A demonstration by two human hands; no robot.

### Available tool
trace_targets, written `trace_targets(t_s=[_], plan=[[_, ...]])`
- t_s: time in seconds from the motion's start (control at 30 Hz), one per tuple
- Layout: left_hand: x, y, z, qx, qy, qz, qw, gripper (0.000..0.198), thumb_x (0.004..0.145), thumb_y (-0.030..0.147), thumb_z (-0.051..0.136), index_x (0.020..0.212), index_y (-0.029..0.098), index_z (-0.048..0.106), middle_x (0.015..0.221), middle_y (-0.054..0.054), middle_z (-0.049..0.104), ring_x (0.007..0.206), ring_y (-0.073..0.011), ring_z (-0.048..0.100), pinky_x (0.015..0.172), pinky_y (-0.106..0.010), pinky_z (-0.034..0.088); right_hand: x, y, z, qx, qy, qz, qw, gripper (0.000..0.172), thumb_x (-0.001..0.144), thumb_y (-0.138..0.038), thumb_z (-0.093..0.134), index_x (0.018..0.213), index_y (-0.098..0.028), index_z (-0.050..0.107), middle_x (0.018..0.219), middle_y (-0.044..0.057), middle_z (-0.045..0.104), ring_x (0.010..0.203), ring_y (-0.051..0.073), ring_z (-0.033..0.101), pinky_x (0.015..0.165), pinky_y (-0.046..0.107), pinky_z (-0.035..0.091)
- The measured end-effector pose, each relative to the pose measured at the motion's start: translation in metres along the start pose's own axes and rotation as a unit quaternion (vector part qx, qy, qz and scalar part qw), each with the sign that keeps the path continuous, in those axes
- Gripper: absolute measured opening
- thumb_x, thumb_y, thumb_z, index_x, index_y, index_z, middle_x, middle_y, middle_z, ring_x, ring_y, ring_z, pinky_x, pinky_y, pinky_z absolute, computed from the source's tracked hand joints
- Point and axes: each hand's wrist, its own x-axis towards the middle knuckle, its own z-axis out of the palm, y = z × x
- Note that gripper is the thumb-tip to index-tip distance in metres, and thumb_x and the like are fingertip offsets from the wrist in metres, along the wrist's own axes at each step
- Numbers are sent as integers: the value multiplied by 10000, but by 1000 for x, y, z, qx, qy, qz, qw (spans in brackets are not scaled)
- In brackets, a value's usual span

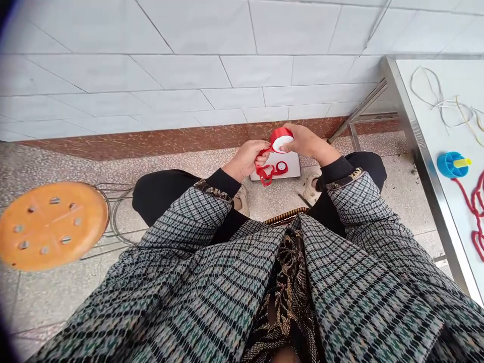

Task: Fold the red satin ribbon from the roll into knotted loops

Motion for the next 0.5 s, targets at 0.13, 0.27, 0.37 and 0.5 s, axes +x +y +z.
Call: trace_targets(t_s=[0.13, 0.27, 0.37, 0.5], plan=[[-1, -1, 0, 23, -19, -25, 999, 426, 958, 418, 728, 664, 207, 504, 566, 44, 383, 459, -41, 159, 448, -250, 80, -2, -6, 2, -94, -27, 3, 995, 295, 794, -118, 793, 953, -225, 569, 975, 15, 693, 918, 216, 611, 875, 367, 480], [6, -10, -1, 58, -42, -42, 997, 552, 908, 701, 787, 734, 217, 588, 574, 47, 385, 461, -45, 132, 451, -274, 104, -5, -13, 5, -202, -60, -1, 978, 266, 852, -96, 783, 1016, -212, 610, 1051, 57, 737, 980, 244, 659, 885, 365, 468], [13, -19, -2, 62, -58, -54, 995, 588, 877, 753, 794, 726, 219, 602, 577, 45, 377, 460, -46, 134, 454, -284, 125, -4, -17, 9, -279, -87, 2, 956, 266, 881, -73, 769, 1090, -197, 662, 1112, 104, 768, 1051, 291, 705, 884, 380, 465], [20, -29, -1, 57, -70, -79, 993, 617, 839, 791, 806, 710, 223, 602, 575, 30, 412, 446, -57, 213, 458, -291, 185, -3, -20, 11, -329, -115, 1, 937, 268, 901, -76, 775, 1131, -185, 690, 1125, 134, 786, 1084, 326, 728, 852, 389, 456]])
